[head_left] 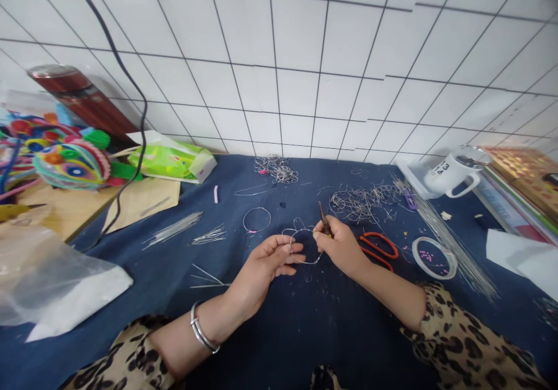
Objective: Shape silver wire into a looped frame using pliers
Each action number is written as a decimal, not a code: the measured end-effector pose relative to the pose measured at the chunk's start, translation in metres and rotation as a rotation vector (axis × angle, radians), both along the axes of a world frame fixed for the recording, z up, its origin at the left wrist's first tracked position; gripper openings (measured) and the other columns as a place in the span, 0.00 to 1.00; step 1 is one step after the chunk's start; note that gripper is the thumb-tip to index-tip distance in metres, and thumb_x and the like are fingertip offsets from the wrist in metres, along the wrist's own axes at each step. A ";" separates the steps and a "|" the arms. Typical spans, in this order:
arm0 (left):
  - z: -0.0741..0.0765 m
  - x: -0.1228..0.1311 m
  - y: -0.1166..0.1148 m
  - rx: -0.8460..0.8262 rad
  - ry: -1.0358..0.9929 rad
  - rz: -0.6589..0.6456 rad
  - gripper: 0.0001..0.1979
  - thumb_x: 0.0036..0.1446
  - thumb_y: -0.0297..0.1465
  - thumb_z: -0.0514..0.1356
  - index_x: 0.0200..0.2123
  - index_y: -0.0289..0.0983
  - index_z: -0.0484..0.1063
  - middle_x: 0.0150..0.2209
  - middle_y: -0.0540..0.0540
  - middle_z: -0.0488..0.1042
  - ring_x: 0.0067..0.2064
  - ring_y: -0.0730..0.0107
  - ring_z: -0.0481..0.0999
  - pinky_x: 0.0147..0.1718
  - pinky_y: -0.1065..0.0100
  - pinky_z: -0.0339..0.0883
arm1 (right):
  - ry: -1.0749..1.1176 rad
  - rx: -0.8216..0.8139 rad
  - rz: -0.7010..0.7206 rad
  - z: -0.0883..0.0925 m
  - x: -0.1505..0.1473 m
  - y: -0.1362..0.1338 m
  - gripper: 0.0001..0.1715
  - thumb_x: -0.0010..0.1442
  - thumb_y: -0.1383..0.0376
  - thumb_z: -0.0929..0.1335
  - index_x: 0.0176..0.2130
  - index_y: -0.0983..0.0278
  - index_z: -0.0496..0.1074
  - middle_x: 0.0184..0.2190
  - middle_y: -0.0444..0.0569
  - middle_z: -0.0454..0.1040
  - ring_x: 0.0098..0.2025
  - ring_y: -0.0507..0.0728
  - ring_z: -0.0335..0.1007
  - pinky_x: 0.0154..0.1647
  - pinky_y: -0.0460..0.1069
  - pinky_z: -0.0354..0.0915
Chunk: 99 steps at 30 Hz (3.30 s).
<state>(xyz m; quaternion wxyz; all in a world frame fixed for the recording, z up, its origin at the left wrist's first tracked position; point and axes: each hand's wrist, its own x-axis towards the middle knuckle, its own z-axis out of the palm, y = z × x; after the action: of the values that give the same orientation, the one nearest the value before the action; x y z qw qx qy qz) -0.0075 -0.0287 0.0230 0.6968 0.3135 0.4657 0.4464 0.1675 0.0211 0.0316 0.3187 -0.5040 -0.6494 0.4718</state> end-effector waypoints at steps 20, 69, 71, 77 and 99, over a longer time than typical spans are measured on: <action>-0.013 -0.007 0.013 0.194 0.339 -0.079 0.10 0.48 0.36 0.62 0.31 0.35 0.70 0.19 0.52 0.68 0.22 0.77 0.67 0.19 0.76 0.58 | -0.140 -0.051 0.242 -0.004 -0.007 -0.007 0.02 0.51 0.67 0.63 0.30 0.63 0.64 0.20 0.39 0.63 0.23 0.48 0.58 0.25 0.44 0.55; -0.020 -0.026 0.025 0.410 0.371 0.237 0.09 0.52 0.36 0.58 0.30 0.36 0.68 0.19 0.54 0.65 0.20 0.79 0.61 0.21 0.76 0.56 | -1.250 0.901 0.455 0.005 -0.008 -0.025 0.10 0.58 0.74 0.59 0.31 0.66 0.68 0.26 0.52 0.68 0.32 0.57 0.60 0.34 0.52 0.49; -0.020 -0.026 0.024 0.415 0.386 0.236 0.09 0.52 0.36 0.58 0.30 0.36 0.69 0.18 0.54 0.65 0.20 0.79 0.61 0.21 0.76 0.56 | -1.273 0.871 0.454 0.007 -0.010 -0.028 0.10 0.58 0.74 0.59 0.32 0.67 0.68 0.27 0.52 0.68 0.32 0.58 0.61 0.33 0.52 0.50; -0.018 -0.025 0.021 0.433 0.371 0.249 0.09 0.51 0.37 0.58 0.31 0.35 0.69 0.19 0.53 0.65 0.20 0.78 0.62 0.21 0.76 0.57 | -1.257 0.754 0.467 0.016 -0.005 -0.032 0.10 0.59 0.73 0.59 0.33 0.67 0.68 0.29 0.53 0.70 0.34 0.57 0.63 0.36 0.51 0.52; -0.019 -0.023 0.020 0.423 0.375 0.253 0.09 0.51 0.35 0.59 0.31 0.35 0.70 0.20 0.53 0.67 0.21 0.79 0.63 0.20 0.76 0.56 | -1.172 0.329 0.634 0.048 0.037 -0.038 0.12 0.57 0.57 0.64 0.32 0.62 0.70 0.29 0.47 0.73 0.31 0.54 0.68 0.29 0.46 0.54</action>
<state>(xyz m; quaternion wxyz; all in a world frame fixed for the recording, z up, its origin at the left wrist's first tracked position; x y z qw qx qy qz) -0.0308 -0.0089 0.0039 0.4570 0.4680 0.5181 0.5511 0.2041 -0.0168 0.0800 -0.1665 -0.4065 -0.8941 0.0868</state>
